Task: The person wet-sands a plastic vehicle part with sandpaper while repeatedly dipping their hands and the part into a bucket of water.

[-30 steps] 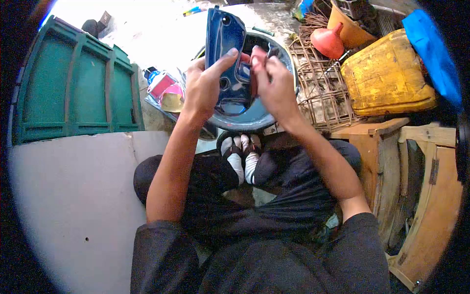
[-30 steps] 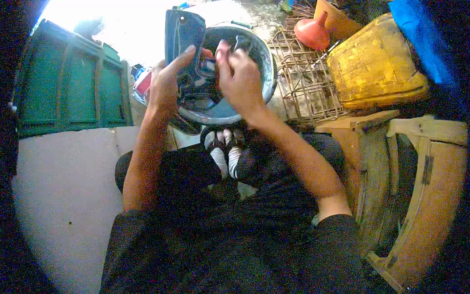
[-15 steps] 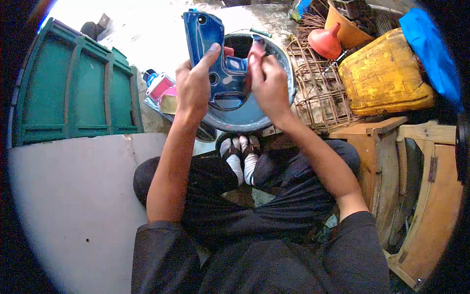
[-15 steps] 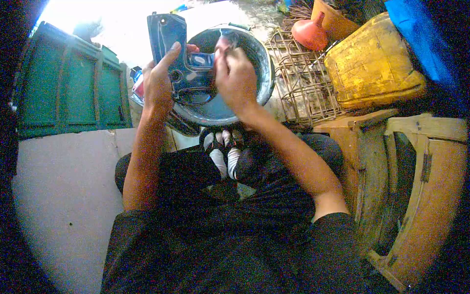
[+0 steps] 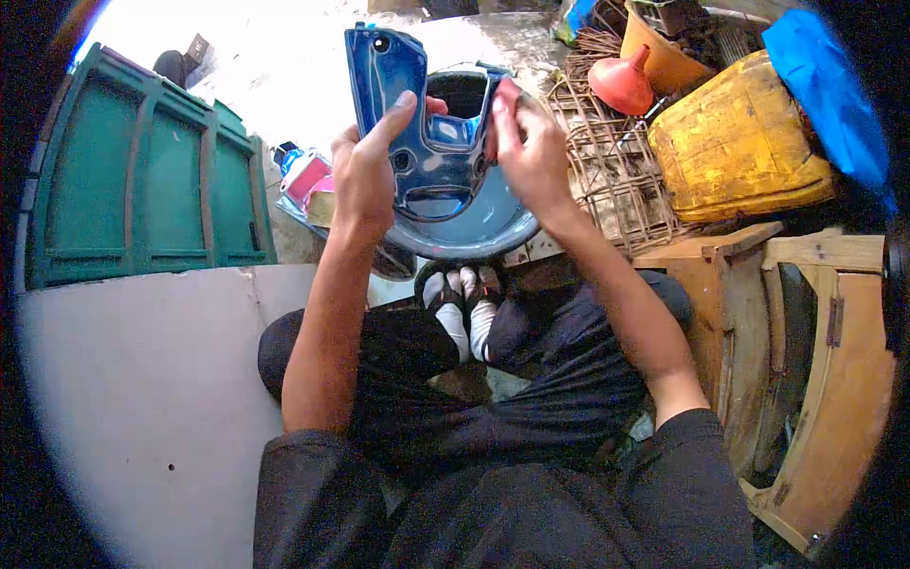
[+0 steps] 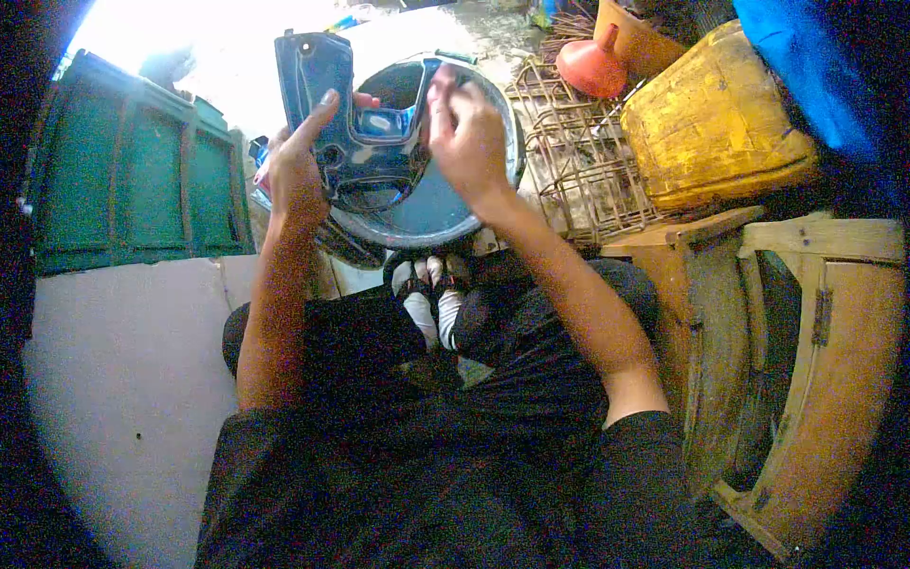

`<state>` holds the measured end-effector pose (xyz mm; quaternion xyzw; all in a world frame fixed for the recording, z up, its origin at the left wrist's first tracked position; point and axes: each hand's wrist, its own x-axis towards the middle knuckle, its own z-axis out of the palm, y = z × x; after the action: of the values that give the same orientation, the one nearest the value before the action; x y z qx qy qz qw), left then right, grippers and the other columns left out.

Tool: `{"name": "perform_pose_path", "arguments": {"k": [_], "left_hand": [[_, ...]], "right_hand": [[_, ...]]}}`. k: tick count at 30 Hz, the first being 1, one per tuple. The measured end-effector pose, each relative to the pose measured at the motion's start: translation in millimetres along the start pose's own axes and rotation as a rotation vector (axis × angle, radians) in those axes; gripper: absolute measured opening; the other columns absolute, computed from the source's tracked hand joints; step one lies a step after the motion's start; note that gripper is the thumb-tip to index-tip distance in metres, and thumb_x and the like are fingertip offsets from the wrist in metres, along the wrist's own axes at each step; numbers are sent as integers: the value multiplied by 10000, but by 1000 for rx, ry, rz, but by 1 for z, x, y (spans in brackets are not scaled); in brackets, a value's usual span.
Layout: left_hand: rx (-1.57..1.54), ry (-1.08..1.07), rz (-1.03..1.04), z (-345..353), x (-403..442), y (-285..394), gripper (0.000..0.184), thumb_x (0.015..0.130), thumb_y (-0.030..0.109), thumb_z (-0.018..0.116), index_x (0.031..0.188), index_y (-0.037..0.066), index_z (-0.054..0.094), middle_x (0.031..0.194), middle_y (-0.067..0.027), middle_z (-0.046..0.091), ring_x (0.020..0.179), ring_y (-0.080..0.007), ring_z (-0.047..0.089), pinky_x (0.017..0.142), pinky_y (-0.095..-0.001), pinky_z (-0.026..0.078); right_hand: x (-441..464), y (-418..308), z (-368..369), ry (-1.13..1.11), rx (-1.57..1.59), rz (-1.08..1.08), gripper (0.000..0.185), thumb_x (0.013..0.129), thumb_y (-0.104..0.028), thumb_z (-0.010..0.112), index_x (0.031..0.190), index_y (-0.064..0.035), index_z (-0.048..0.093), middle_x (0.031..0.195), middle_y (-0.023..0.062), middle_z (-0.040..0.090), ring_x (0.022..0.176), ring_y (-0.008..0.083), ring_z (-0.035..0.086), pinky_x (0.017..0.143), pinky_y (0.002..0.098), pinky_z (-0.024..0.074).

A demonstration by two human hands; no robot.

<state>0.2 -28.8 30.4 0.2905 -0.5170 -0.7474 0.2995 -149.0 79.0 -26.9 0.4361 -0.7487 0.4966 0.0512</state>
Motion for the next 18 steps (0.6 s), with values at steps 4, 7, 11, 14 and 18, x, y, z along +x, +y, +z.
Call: {"name": "perform_pose_path", "arguments": {"k": [4,7,11,14,18], "left_hand": [[27,39,18,-9,4,-2,343,943,308,646,991,-16,746,916,-121,740,776,-172,707,728,-293,576],[-19,37,-35,-4,2,2,337,947,299,640,991,-19,744,916,-120,742,770,-173,707,733,-298,579],[-36,-5,-34,-1,5,-6,319,951,280,631,991,-16,745,916,-119,743,767,-169,710,725,-305,592],[-21,31,-44,-5,3,0,315,952,275,630,993,-16,744,926,-120,742,780,-172,712,724,-310,596],[-113,-24,-89,-5,6,-3,315,952,276,633,992,-17,742,943,-120,742,793,-178,711,740,-309,590]], "right_hand": [[-27,-22,9,-99,67,6,276,1028,-236,537,1031,4,675,892,207,638,790,411,639,726,487,503],[-1,-13,-3,-71,32,89,326,1035,-243,519,916,19,674,882,212,654,771,410,634,699,477,493],[-2,-2,-2,-80,-4,99,325,1025,-243,535,894,17,680,900,214,644,781,402,641,701,479,491],[-25,-18,11,-74,75,42,316,1020,-247,547,944,17,703,918,229,634,823,403,652,741,480,514],[5,-1,3,-27,53,125,338,1018,-214,547,845,36,694,868,223,655,791,397,651,706,458,505]]}}
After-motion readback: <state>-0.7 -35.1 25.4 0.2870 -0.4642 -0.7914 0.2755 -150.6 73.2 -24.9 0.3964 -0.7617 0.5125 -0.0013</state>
